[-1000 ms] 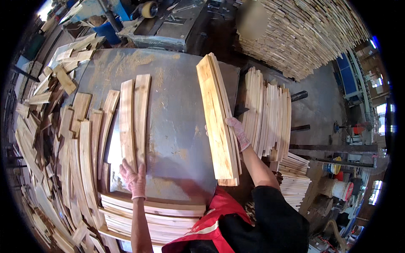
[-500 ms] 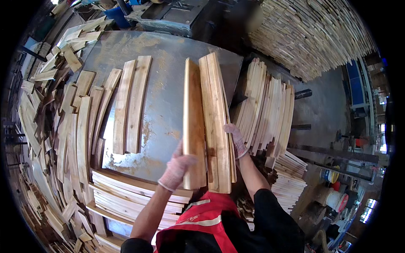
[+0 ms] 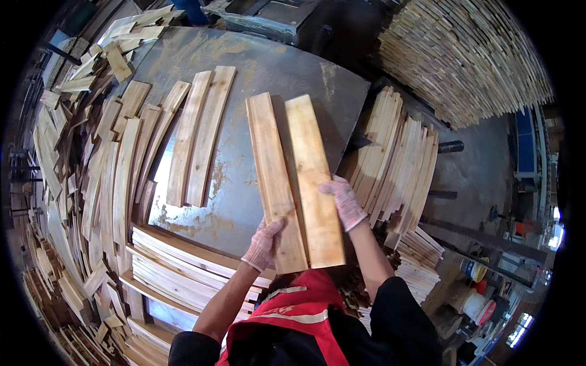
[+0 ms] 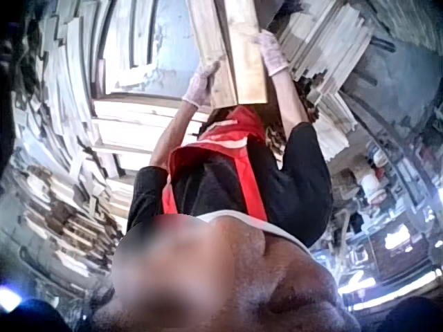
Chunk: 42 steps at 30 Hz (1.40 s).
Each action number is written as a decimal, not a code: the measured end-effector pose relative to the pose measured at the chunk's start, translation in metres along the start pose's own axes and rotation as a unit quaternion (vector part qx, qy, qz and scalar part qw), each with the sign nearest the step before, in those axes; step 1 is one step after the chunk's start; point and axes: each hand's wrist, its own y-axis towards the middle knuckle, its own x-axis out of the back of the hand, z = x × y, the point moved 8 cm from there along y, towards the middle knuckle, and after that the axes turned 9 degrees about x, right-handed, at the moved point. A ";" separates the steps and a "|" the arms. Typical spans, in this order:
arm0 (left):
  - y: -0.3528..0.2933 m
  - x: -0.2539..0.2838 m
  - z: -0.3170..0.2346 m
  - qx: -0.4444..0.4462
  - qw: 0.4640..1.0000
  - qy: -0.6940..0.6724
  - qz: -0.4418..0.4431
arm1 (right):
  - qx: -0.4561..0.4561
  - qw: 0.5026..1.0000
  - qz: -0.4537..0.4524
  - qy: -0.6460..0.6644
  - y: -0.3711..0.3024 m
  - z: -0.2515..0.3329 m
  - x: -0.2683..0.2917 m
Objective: The person picks up wooden planks from a large pile on a metal table and stacks them neatly on a nearby rack. The person wears gloves and repeatedly gathers planks, aligns them, and places them onto the growing stack.
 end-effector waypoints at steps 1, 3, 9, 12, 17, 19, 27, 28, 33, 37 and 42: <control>0.000 0.006 -0.002 0.025 0.999 -0.023 0.020 | 0.003 0.999 -0.007 -0.033 0.008 -0.007 0.021; -0.006 0.012 0.006 0.087 0.992 -0.080 -0.039 | 0.050 0.994 -0.015 -0.092 0.021 -0.010 0.040; 0.005 0.018 0.010 0.118 0.984 -0.082 -0.106 | 0.103 0.992 0.054 -0.048 0.035 -0.021 -0.042; -0.001 0.018 -0.004 0.074 0.965 0.013 -0.250 | -0.009 0.940 0.064 -0.335 0.033 0.013 -0.102; 0.065 0.073 0.025 0.069 0.971 -0.064 -0.218 | -0.059 0.797 0.089 -0.594 0.028 0.035 -0.145; 0.063 0.060 0.006 0.092 0.972 0.066 -0.204 | -0.037 0.874 0.048 -0.481 0.043 0.006 -0.113; 0.027 -0.004 -0.198 -0.246 0.720 0.554 -0.338 | 0.212 0.869 -0.095 -0.437 0.082 0.060 0.012; 0.017 0.022 -0.226 -0.271 0.678 0.558 -0.394 | 0.190 0.849 -0.126 -0.478 0.090 0.085 0.007; -0.033 0.157 -0.307 -0.128 0.567 0.579 -0.572 | 0.098 0.691 -0.199 -0.688 0.155 0.112 0.069; -0.042 0.183 -0.297 -0.118 0.629 0.580 -0.504 | 0.001 0.742 -0.177 -0.646 0.179 0.108 0.073; -0.037 0.147 -0.289 -0.164 0.653 0.585 -0.453 | 0.107 0.706 -0.193 -0.673 0.172 0.112 0.075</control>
